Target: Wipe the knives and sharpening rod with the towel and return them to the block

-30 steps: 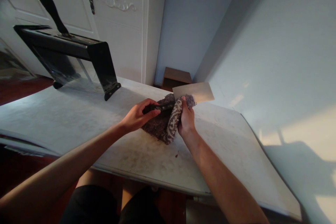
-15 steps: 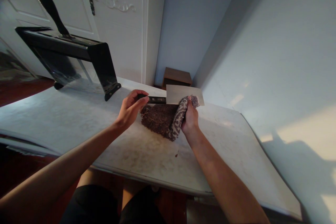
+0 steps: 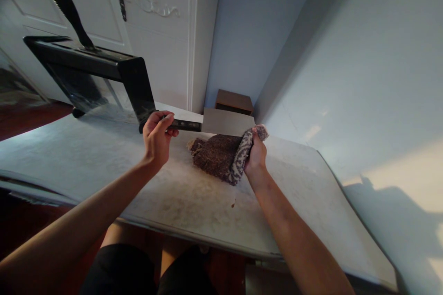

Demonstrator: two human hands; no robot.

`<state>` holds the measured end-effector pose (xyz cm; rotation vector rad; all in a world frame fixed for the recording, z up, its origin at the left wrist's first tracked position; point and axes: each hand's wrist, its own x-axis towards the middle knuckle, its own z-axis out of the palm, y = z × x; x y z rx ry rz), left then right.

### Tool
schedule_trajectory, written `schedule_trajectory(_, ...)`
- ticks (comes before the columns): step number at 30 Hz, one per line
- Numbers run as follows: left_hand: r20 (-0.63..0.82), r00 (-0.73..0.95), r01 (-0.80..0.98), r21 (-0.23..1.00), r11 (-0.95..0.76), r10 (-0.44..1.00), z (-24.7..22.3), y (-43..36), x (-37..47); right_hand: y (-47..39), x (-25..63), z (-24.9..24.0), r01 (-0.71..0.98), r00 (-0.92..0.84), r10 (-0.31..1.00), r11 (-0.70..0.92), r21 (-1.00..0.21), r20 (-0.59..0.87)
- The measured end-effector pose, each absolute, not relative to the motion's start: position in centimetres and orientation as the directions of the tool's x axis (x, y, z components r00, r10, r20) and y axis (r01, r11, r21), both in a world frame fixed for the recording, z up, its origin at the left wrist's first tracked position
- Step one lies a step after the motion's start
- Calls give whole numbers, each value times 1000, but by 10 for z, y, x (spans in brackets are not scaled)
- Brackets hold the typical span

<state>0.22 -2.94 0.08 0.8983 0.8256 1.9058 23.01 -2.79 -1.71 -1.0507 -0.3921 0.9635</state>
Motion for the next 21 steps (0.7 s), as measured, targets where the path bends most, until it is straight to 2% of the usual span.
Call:
schedule_trajectory(9, 222, -271, -361, 879, -312, 937, -4, -31, 5, -24, 237, -33, -285, 650, 756, 155, -946, -72)
schedule_trajectory(17, 147, -217, -406, 885, -226, 965, -4, -30, 4, -25, 232, -32, -388, 633, 759, 138, -911, -155)
schedule_trajectory(21, 124, -216, -490, 844, -217, 969, -4, -26, 4, -22, 239, -39, -293, 589, 808, 209, -933, -4)
